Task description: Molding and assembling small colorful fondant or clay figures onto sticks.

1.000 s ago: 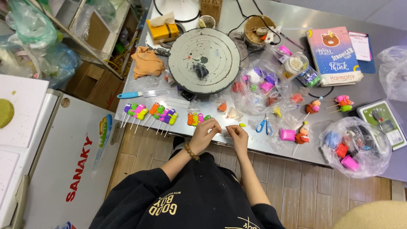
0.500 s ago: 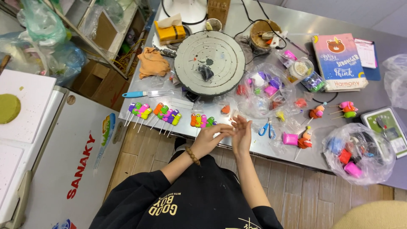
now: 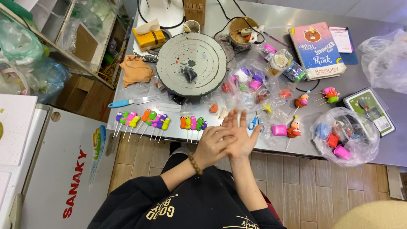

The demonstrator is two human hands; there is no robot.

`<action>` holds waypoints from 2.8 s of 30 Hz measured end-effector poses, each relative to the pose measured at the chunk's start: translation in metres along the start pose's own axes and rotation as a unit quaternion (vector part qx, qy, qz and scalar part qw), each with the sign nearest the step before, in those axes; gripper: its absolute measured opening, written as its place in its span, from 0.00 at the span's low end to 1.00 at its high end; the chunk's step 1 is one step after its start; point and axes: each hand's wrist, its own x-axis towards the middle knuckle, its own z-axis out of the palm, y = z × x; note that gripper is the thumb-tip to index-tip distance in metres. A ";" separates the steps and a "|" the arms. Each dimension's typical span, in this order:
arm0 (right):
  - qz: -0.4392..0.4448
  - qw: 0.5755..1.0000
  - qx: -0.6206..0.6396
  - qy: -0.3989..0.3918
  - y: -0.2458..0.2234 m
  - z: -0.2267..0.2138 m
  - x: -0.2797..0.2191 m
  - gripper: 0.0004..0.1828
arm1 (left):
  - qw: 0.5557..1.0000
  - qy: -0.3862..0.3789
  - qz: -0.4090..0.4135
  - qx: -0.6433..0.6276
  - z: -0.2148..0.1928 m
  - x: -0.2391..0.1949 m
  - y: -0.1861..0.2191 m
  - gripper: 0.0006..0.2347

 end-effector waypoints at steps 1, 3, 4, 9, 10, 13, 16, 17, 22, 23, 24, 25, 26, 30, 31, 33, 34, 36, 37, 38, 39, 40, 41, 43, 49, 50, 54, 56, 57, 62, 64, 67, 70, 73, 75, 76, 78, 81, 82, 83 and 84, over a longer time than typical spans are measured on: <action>-0.021 1.000 0.007 -0.006 -0.006 0.002 0.002 0.40 | 1.000 -0.013 0.001 0.015 -0.008 0.004 0.010 0.23; -0.027 0.999 -0.020 -0.016 -0.002 0.005 -0.002 0.41 | 0.999 -0.029 0.000 0.024 -0.016 0.013 0.023 0.25; -0.034 0.998 -0.046 -0.027 0.001 0.007 -0.003 0.42 | 0.999 -0.045 0.001 0.031 -0.020 0.017 0.029 0.28; -0.055 0.996 -0.054 -0.043 0.001 0.019 -0.004 0.45 | 0.996 -0.068 0.005 0.066 -0.024 0.016 0.022 0.28; -0.073 0.994 -0.069 -0.046 -0.001 0.024 -0.004 0.46 | 0.996 -0.074 0.007 0.055 -0.025 0.015 0.023 0.29; -0.074 0.992 -0.094 -0.034 0.017 0.039 -0.011 0.50 | 0.995 -0.085 -0.003 0.059 -0.023 0.019 0.031 0.31; -0.108 0.989 -0.075 -0.066 0.001 0.032 -0.007 0.52 | 0.994 -0.074 -0.017 0.072 -0.025 0.017 0.028 0.34; -0.108 0.989 -0.075 -0.066 0.004 0.037 -0.009 0.52 | 0.995 -0.074 -0.016 0.072 -0.025 0.018 0.033 0.34; -0.115 0.983 -0.112 -0.085 0.014 0.042 -0.015 0.56 | 0.994 -0.051 -0.008 0.095 -0.017 0.021 0.027 0.34; -0.114 0.983 -0.113 -0.086 0.008 0.044 -0.014 0.56 | 0.994 -0.050 -0.008 0.095 -0.021 0.022 0.032 0.34; -0.130 0.981 -0.121 -0.081 0.002 0.047 -0.013 0.54 | 0.994 -0.054 -0.001 0.092 -0.025 0.023 0.036 0.33; -0.145 0.978 -0.129 -0.076 -0.005 0.049 -0.013 0.53 | 0.994 -0.057 0.006 0.089 -0.030 0.024 0.042 0.33; -0.144 0.978 -0.129 -0.076 0.002 0.049 -0.013 0.53 | 0.994 -0.057 0.005 0.090 -0.024 0.023 0.039 0.33; -0.157 0.966 -0.167 -0.122 0.010 0.057 -0.017 0.57 | 0.992 -0.027 0.011 0.123 -0.016 0.021 0.033 0.34; -0.157 0.968 -0.147 -0.130 0.009 0.061 -0.018 0.57 | 0.989 -0.019 0.014 0.146 -0.020 0.022 0.031 0.33; -0.167 0.966 -0.140 -0.142 0.004 0.059 -0.015 0.56 | 0.990 -0.018 0.023 0.135 -0.010 0.017 0.036 0.33; -0.176 0.963 -0.134 -0.153 0.001 0.058 -0.014 0.56 | 0.992 -0.018 0.031 0.123 -0.006 0.014 0.038 0.34; -0.180 0.957 -0.185 -0.135 0.016 0.073 -0.022 0.56 | 0.992 -0.006 0.026 0.121 -0.007 0.022 0.041 0.33; -0.183 0.947 -0.234 -0.117 0.024 0.081 -0.026 0.57 | 0.993 0.005 0.024 0.120 -0.009 0.027 0.041 0.33; -0.184 0.947 -0.235 -0.118 0.017 0.080 -0.024 0.57 | 0.993 0.005 0.024 0.119 -0.009 0.026 0.040 0.33; -0.198 0.950 -0.208 -0.124 0.009 0.080 -0.021 0.57 | 0.992 0.012 0.038 0.123 -0.010 0.025 0.038 0.32; -0.211 0.952 -0.181 -0.130 0.002 0.080 -0.018 0.58 | 0.990 0.018 0.052 0.127 -0.010 0.025 0.036 0.31; -0.212 0.951 -0.181 -0.131 0.005 0.081 -0.019 0.58 | 0.990 0.018 0.053 0.126 -0.011 0.025 0.041 0.31; -0.191 0.953 -0.163 -0.167 0.012 0.081 -0.022 0.56 | 0.992 0.018 0.048 0.114 -0.011 0.025 0.052 0.33; -0.210 0.954 -0.150 -0.151 -0.001 0.078 -0.024 0.56 | 0.997 0.006 0.034 0.066 -0.023 0.031 0.057 0.34; -0.210 0.954 -0.151 -0.151 0.004 0.082 -0.027 0.56 | 0.997 0.006 0.033 0.066 -0.024 0.034 0.056 0.34; -0.221 0.949 -0.179 -0.134 0.004 0.088 -0.028 0.58 | 0.997 0.004 0.023 0.075 -0.015 0.027 0.044 0.34; -0.228 0.951 -0.160 -0.137 0.004 0.090 -0.027 0.59 | 0.996 0.003 0.033 0.084 -0.015 0.026 0.044 0.35; -0.217 0.951 -0.159 -0.150 0.009 0.092 -0.030 0.59 | 0.996 -0.009 0.032 0.080 -0.019 0.030 0.051 0.35; -0.232 0.950 -0.166 -0.125 0.005 0.094 -0.031 0.60 | 0.993 -0.005 0.030 0.112 -0.023 0.033 0.048 0.37; -0.223 0.951 -0.145 -0.156 0.005 0.092 -0.032 0.57 | 0.995 -0.020 0.047 0.089 -0.022 0.029 0.057 0.37; -0.226 0.949 -0.183 -0.126 0.020 0.105 -0.037 0.58 | 0.996 -0.019 0.027 0.087 -0.011 0.026 0.041 0.38; -0.230 0.953 -0.153 -0.120 0.003 0.101 -0.035 0.57 | 0.995 -0.033 0.030 0.088 -0.021 0.032 0.046 0.39; -0.198 0.963 -0.125 -0.131 0.005 0.098 -0.035 0.56 | 0.999 -0.028 -0.010 0.014 -0.022 0.032 0.054 0.41; -0.173 0.972 -0.099 -0.122 0.004 0.096 -0.036 0.55 | 0.998 -0.036 -0.043 -0.039 -0.031 0.042 0.057 0.36; -0.147 0.980 -0.072 -0.115 0.004 0.096 -0.036 0.55 | 0.992 -0.043 -0.075 -0.091 -0.036 0.047 0.059 0.31; -0.139 0.981 -0.070 -0.113 0.000 0.088 -0.035 0.54 | 0.991 -0.042 -0.078 -0.095 -0.038 0.050 0.059 0.28; -0.127 0.983 -0.070 -0.113 -0.003 0.082 -0.032 0.54 | 0.993 -0.038 -0.070 -0.083 -0.037 0.050 0.058 0.25; -0.125 0.983 -0.073 -0.112 -0.004 0.081 -0.032 0.54 | 0.995 -0.037 -0.062 -0.067 -0.035 0.049 0.058 0.25; -0.125 0.983 -0.072 -0.112 -0.004 0.081 -0.031 0.54 | 0.995 -0.037 -0.062 -0.068 -0.035 0.048 0.057 0.25; -0.131 0.982 -0.083 -0.109 -0.004 0.080 -0.031 0.54 | 0.998 -0.032 -0.043 -0.034 -0.034 0.047 0.056 0.25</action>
